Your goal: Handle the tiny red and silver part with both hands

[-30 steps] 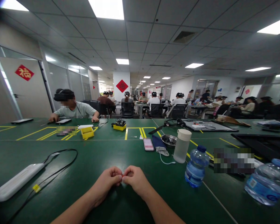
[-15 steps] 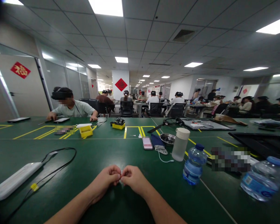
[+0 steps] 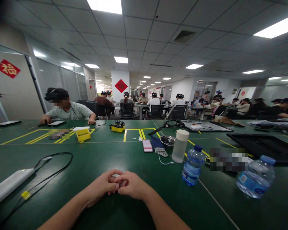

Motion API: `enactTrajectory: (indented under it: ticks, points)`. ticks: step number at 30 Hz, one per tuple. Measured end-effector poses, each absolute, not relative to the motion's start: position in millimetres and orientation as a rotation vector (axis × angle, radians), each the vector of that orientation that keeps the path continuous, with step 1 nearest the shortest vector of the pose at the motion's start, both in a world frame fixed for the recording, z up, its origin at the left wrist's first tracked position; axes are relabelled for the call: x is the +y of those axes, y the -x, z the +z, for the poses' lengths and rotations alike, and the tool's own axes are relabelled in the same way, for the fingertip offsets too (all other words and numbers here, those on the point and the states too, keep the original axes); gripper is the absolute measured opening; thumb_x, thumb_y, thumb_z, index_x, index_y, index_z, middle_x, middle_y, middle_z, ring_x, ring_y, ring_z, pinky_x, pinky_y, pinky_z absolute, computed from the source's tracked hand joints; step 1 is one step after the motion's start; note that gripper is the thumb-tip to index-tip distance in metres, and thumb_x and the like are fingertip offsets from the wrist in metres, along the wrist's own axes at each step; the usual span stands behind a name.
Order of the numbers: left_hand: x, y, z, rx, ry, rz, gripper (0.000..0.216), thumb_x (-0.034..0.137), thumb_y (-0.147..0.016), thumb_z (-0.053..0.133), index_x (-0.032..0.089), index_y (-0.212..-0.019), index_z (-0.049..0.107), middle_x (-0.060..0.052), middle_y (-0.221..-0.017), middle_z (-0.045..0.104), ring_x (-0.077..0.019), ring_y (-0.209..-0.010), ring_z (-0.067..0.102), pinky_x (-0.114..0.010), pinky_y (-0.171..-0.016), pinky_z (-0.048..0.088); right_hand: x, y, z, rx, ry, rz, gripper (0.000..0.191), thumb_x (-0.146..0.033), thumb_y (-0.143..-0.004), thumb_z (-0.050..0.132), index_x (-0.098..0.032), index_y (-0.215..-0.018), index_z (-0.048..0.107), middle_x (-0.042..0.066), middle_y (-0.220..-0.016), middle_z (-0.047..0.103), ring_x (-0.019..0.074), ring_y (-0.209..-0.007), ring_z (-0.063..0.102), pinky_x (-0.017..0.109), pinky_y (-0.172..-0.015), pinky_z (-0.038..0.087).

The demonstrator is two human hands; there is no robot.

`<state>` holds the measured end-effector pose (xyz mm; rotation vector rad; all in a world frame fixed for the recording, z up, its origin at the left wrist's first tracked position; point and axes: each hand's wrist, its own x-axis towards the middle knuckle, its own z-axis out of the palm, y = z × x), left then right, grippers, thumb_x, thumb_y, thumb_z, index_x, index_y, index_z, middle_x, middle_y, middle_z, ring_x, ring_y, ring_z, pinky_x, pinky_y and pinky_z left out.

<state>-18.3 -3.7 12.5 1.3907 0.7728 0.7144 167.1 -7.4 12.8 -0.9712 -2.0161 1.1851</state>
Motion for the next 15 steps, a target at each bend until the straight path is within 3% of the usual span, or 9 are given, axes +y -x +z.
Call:
enactTrajectory:
  ticks: [6, 15]
  points:
    - [-2.9, 17.7, 11.0, 0.764, -1.316, 0.770, 0.044, 0.019, -0.072, 0.063, 0.015, -0.114, 0.053, -0.002, -0.078, 0.060, -0.0074, -0.058, 0.049, -0.018, -0.050, 0.034, -12.7, -161.9, 17.7, -1.962, 0.962, 1.097, 0.025, -0.015, -0.070, 0.061, -0.020, -0.094, 0.067, -0.001, -0.086, 0.054, 0.0077, -0.062, 0.051, 0.020, -0.058, 0.041]
    - [-6.9, -1.0, -0.8, 0.799, -1.083, 0.996, 0.028, 0.028, -0.076, 0.061, 0.011, -0.098, 0.059, -0.002, -0.071, 0.058, -0.0065, -0.056, 0.048, -0.018, -0.050, 0.034, -11.4, -158.4, 16.8, -1.891, 1.009, 0.900, 0.020, -0.017, -0.076, 0.058, -0.020, -0.096, 0.060, -0.001, -0.080, 0.050, 0.0104, -0.067, 0.048, 0.022, -0.060, 0.040]
